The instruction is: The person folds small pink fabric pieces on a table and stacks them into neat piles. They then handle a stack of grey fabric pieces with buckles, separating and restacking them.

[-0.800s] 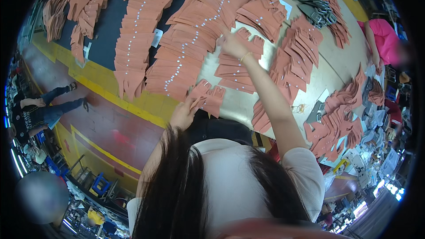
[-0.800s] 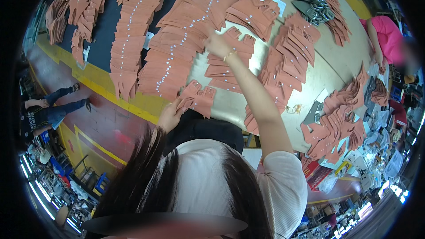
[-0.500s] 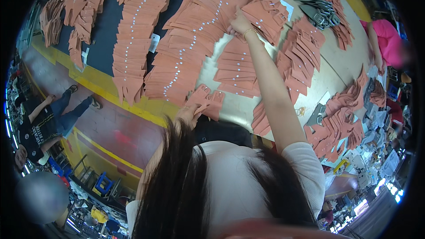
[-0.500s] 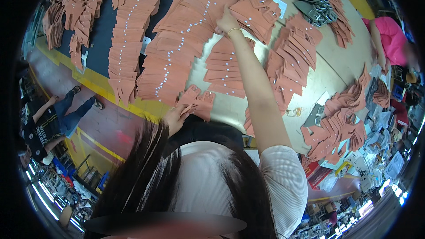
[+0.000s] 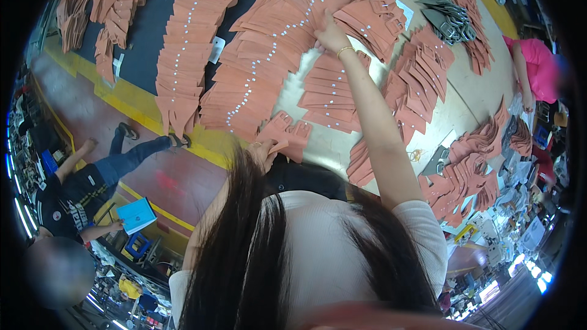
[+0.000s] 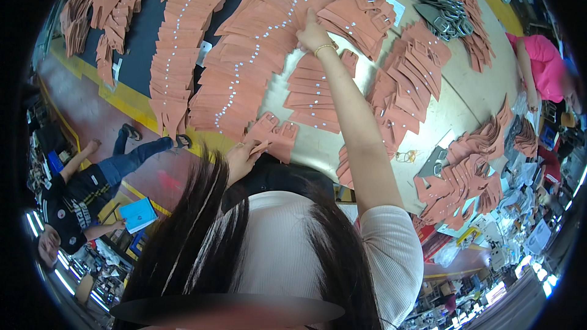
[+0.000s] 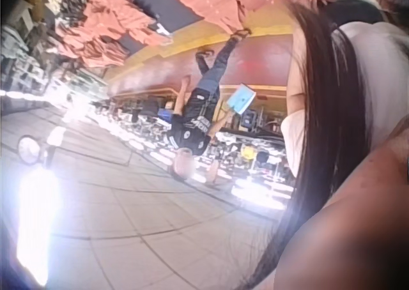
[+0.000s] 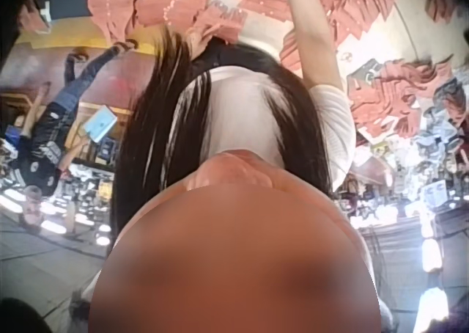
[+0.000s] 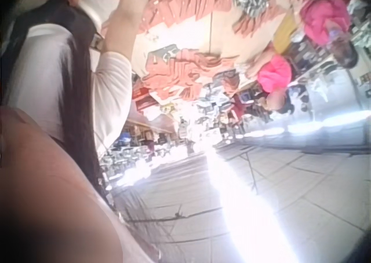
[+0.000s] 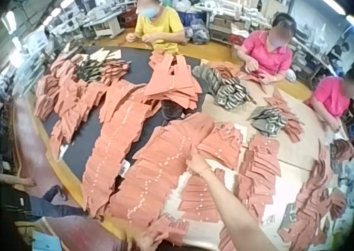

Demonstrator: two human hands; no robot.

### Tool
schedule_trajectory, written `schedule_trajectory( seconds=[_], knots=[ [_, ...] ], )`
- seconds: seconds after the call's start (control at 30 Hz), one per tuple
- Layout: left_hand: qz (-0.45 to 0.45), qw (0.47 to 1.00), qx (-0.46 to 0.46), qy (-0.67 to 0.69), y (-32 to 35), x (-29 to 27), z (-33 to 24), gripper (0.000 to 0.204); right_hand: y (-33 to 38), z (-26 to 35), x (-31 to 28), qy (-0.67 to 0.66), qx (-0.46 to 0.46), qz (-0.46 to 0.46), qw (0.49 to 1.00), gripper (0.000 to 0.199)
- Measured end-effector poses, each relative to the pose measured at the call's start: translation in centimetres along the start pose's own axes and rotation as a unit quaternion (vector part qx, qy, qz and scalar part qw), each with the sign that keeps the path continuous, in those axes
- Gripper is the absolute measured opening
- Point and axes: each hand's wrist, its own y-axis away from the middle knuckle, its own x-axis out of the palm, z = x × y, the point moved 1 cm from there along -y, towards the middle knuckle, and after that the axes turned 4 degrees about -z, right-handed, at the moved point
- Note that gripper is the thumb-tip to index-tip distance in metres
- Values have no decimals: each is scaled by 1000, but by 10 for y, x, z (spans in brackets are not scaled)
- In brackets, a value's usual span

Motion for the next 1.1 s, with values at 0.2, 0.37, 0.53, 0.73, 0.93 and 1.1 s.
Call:
schedule_trajectory(
  seconds=[0.2, 0.37, 0.53, 0.73, 0.93, 1.1],
  knots=[
    [-16, 1000, 11, -8, 13, 7, 4, 20, 11, 5, 10, 20, -6, 7, 1000, 79],
    [-10, 999, 4, -41, 19, 12, 7, 20, 19, 9, 15, 32, -14, 11, 999, 80],
    [-7, 999, 7, -45, 25, 19, 10, 21, 28, 11, 21, 31, -8, 40, 999, 80],
    [-32, 998, 18, -46, 31, 25, 11, 20, 35, 11, 29, 51, -6, 51, 997, 82],
    [-22, 999, 13, -46, 35, 27, 10, 21, 41, 8, 38, 69, -18, 62, 996, 83],
    [-14, 998, 3, -55, 39, 29, 10, 23, 48, 7, 43, 72, -20, 69, 995, 82]
  ],
)
